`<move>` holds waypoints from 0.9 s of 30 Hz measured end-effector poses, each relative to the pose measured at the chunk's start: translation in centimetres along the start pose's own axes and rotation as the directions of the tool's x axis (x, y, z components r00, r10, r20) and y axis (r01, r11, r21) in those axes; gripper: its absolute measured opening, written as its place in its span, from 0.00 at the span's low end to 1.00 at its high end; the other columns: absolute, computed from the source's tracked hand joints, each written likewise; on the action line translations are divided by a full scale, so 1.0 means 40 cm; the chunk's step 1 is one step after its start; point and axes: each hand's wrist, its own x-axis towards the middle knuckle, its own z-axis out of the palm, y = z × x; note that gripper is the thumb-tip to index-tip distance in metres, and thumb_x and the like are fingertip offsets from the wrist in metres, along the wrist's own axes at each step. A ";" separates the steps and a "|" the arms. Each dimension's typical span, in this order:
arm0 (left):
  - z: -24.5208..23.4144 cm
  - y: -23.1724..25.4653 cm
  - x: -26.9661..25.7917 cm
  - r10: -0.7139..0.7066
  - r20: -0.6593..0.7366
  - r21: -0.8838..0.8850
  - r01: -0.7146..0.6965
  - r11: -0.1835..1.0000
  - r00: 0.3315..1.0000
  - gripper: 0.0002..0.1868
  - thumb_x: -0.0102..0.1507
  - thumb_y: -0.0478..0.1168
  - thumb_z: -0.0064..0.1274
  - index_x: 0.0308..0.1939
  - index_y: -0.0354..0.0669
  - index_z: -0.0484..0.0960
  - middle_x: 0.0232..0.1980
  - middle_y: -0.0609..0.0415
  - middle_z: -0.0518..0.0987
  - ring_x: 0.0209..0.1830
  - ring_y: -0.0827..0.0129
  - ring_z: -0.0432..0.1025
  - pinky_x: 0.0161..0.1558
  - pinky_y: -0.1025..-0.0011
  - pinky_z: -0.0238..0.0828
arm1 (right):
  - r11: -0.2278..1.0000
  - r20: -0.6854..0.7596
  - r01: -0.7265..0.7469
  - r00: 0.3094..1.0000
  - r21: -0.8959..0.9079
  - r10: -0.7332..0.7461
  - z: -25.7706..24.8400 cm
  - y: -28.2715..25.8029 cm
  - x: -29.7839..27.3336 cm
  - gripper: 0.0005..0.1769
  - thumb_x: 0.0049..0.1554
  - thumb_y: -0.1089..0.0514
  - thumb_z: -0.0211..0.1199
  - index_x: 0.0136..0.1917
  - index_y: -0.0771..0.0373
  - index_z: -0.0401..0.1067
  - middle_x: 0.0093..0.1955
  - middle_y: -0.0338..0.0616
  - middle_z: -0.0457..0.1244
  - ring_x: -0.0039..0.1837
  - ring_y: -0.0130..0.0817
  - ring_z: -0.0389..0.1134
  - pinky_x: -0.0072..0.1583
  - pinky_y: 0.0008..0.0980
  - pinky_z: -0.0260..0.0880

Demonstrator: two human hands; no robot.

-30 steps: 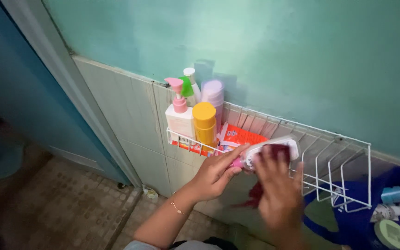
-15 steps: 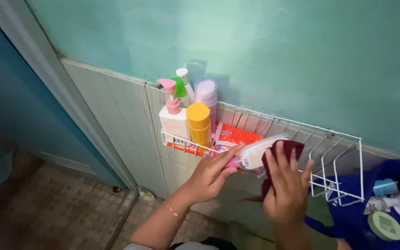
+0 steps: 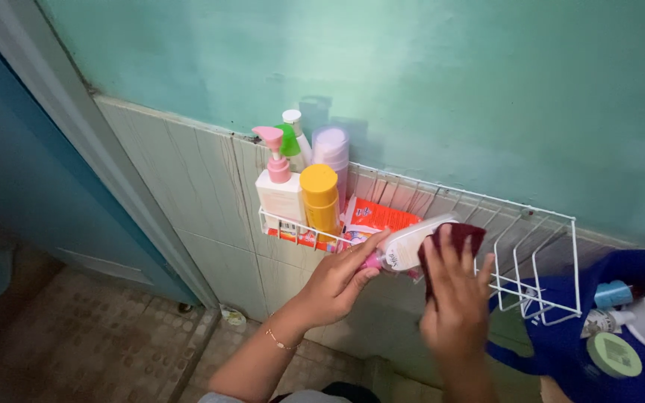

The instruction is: Clean and wipe down various toiletry bottles using a cloth and place them back on a shelf.

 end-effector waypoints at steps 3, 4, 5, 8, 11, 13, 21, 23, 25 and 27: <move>0.009 -0.030 -0.005 0.139 -0.044 0.037 -0.137 0.990 0.989 0.29 0.76 0.43 0.43 0.79 0.41 0.59 0.69 0.35 0.75 0.67 0.46 0.74 0.65 0.61 0.69 | 0.991 0.125 0.109 0.985 0.071 -0.118 0.019 -0.022 -0.021 0.39 0.49 0.73 0.51 0.75 0.62 0.64 0.79 0.54 0.56 0.80 0.57 0.55 0.79 0.66 0.37; 0.007 -0.026 -0.006 0.138 -0.044 0.038 -0.137 0.990 0.989 0.29 0.76 0.43 0.43 0.79 0.41 0.59 0.69 0.35 0.75 0.67 0.46 0.74 0.65 0.61 0.69 | 0.991 0.125 0.110 0.985 0.072 -0.118 0.014 -0.028 -0.021 0.39 0.49 0.73 0.51 0.75 0.62 0.64 0.79 0.54 0.56 0.80 0.57 0.55 0.79 0.66 0.37; 0.005 -0.022 -0.006 0.148 -0.044 0.025 -0.147 0.989 0.988 0.28 0.76 0.43 0.42 0.79 0.41 0.59 0.70 0.35 0.75 0.68 0.45 0.73 0.66 0.60 0.68 | 0.991 0.144 0.119 0.981 0.067 -0.127 0.009 -0.034 -0.022 0.38 0.49 0.72 0.52 0.74 0.59 0.65 0.78 0.51 0.57 0.80 0.54 0.56 0.80 0.65 0.37; 0.004 -0.009 -0.005 0.082 -0.021 0.013 -0.081 0.997 0.996 0.29 0.75 0.43 0.43 0.79 0.41 0.59 0.68 0.37 0.76 0.66 0.47 0.74 0.65 0.61 0.69 | 0.995 0.118 0.093 0.988 0.031 -0.096 -0.002 -0.016 -0.011 0.38 0.50 0.72 0.53 0.74 0.58 0.65 0.78 0.50 0.57 0.80 0.53 0.56 0.80 0.65 0.36; 0.006 -0.007 -0.005 -0.007 0.005 -0.005 0.007 1.000 1.000 0.30 0.73 0.43 0.43 0.79 0.42 0.60 0.66 0.39 0.77 0.63 0.50 0.76 0.64 0.62 0.70 | 0.999 0.051 0.041 0.998 0.012 -0.041 -0.004 -0.003 -0.003 0.38 0.50 0.72 0.52 0.75 0.62 0.63 0.80 0.53 0.55 0.81 0.56 0.54 0.80 0.66 0.35; 0.011 -0.020 -0.005 -0.020 0.009 -0.025 0.020 0.999 1.000 0.30 0.73 0.44 0.44 0.79 0.42 0.60 0.66 0.40 0.78 0.63 0.51 0.77 0.64 0.62 0.70 | 0.999 0.029 0.024 0.999 0.026 -0.025 0.001 -0.011 -0.006 0.39 0.50 0.72 0.52 0.76 0.63 0.62 0.80 0.55 0.53 0.82 0.57 0.53 0.80 0.66 0.35; 0.005 -0.012 -0.011 0.045 -0.010 0.004 -0.045 0.999 0.999 0.29 0.74 0.42 0.43 0.80 0.42 0.59 0.69 0.39 0.76 0.66 0.50 0.75 0.65 0.61 0.69 | 0.998 0.042 0.057 0.997 0.014 -0.057 -0.009 -0.005 0.003 0.40 0.49 0.73 0.52 0.76 0.61 0.62 0.80 0.54 0.54 0.81 0.57 0.53 0.79 0.69 0.34; 0.003 -0.003 -0.009 0.016 0.002 -0.022 -0.016 1.000 1.000 0.30 0.74 0.42 0.43 0.80 0.43 0.59 0.68 0.40 0.77 0.64 0.50 0.76 0.64 0.62 0.70 | 0.999 0.032 0.032 0.999 0.006 -0.032 -0.012 -0.009 0.009 0.40 0.50 0.73 0.52 0.76 0.61 0.62 0.80 0.54 0.54 0.82 0.57 0.52 0.80 0.67 0.35; 0.004 -0.006 -0.010 -0.013 0.014 -0.046 0.014 0.999 1.000 0.30 0.74 0.43 0.43 0.80 0.43 0.58 0.67 0.40 0.77 0.63 0.51 0.76 0.64 0.62 0.70 | 1.000 0.020 0.008 1.000 0.000 -0.008 0.003 -0.010 -0.002 0.39 0.52 0.73 0.52 0.77 0.60 0.62 0.81 0.53 0.54 0.82 0.58 0.52 0.81 0.66 0.36; 0.009 -0.022 -0.013 0.106 -0.026 0.040 -0.105 0.994 0.994 0.29 0.75 0.41 0.43 0.80 0.42 0.58 0.70 0.36 0.74 0.67 0.46 0.73 0.65 0.61 0.68 | 0.990 0.134 0.135 0.981 0.049 -0.141 0.033 -0.006 -0.030 0.39 0.51 0.74 0.52 0.76 0.59 0.64 0.79 0.49 0.56 0.81 0.55 0.54 0.81 0.66 0.36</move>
